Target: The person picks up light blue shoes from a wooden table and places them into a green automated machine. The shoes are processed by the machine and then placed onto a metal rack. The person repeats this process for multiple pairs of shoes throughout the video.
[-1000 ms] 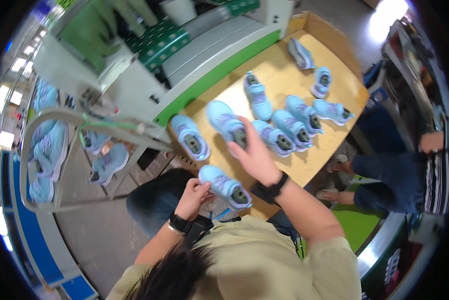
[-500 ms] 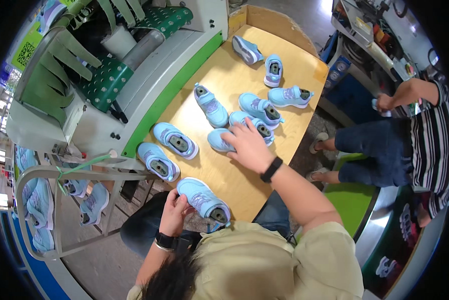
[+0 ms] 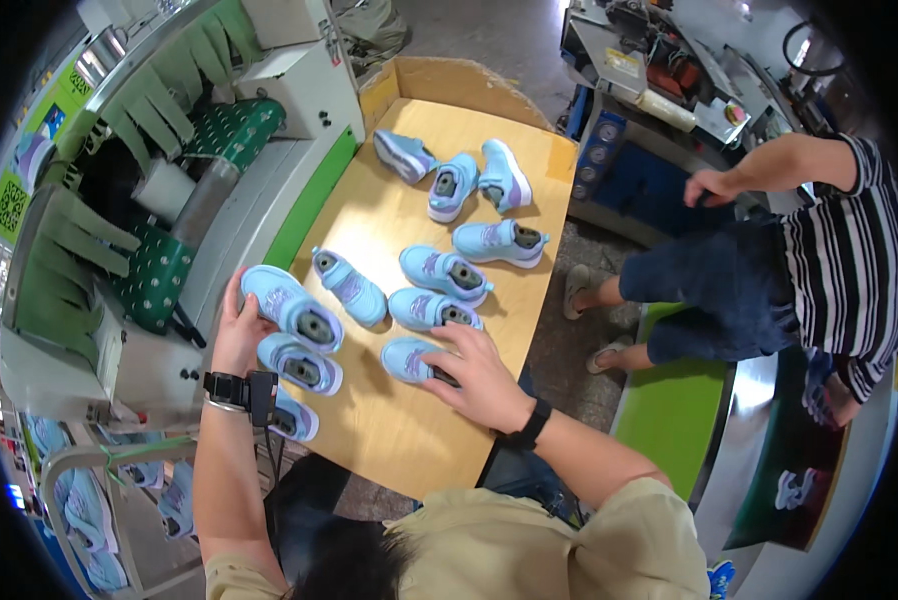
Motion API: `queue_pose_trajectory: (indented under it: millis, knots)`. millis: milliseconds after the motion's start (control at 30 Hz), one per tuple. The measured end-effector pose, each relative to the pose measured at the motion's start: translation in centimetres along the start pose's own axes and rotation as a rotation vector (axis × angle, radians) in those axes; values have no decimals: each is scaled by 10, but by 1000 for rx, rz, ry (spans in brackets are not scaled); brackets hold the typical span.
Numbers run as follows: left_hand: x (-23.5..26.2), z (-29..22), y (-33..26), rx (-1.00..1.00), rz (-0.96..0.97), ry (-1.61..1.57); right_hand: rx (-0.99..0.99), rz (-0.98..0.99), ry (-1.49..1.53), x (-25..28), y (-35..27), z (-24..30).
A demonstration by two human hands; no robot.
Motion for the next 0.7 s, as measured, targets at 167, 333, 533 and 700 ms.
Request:
queue_pose_trajectory:
  millis: [167, 333, 533, 700]
  knots:
    - [44, 51, 64, 83, -4, 274, -149, -218, -170, 58, -6, -63]
    - [73, 89, 78, 150, 1, 573, -361, -428, -61, 105, 7, -184]
    - [27, 36, 5, -56, 2, 920, -618, -18, 457, 62, 20, -209]
    - [-13, 29, -68, -89, -42, 1126, -485, -193, 214, 105, 83, -240]
Point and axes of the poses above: each hand's wrist, its own y-axis towards the middle knuckle, its own x-axis out of the back of the hand, z = x × y, the point moved 8 cm from there along y, towards the middle knuckle, and after that the axes turned 9 degrees about x, right-handed, at the moved point
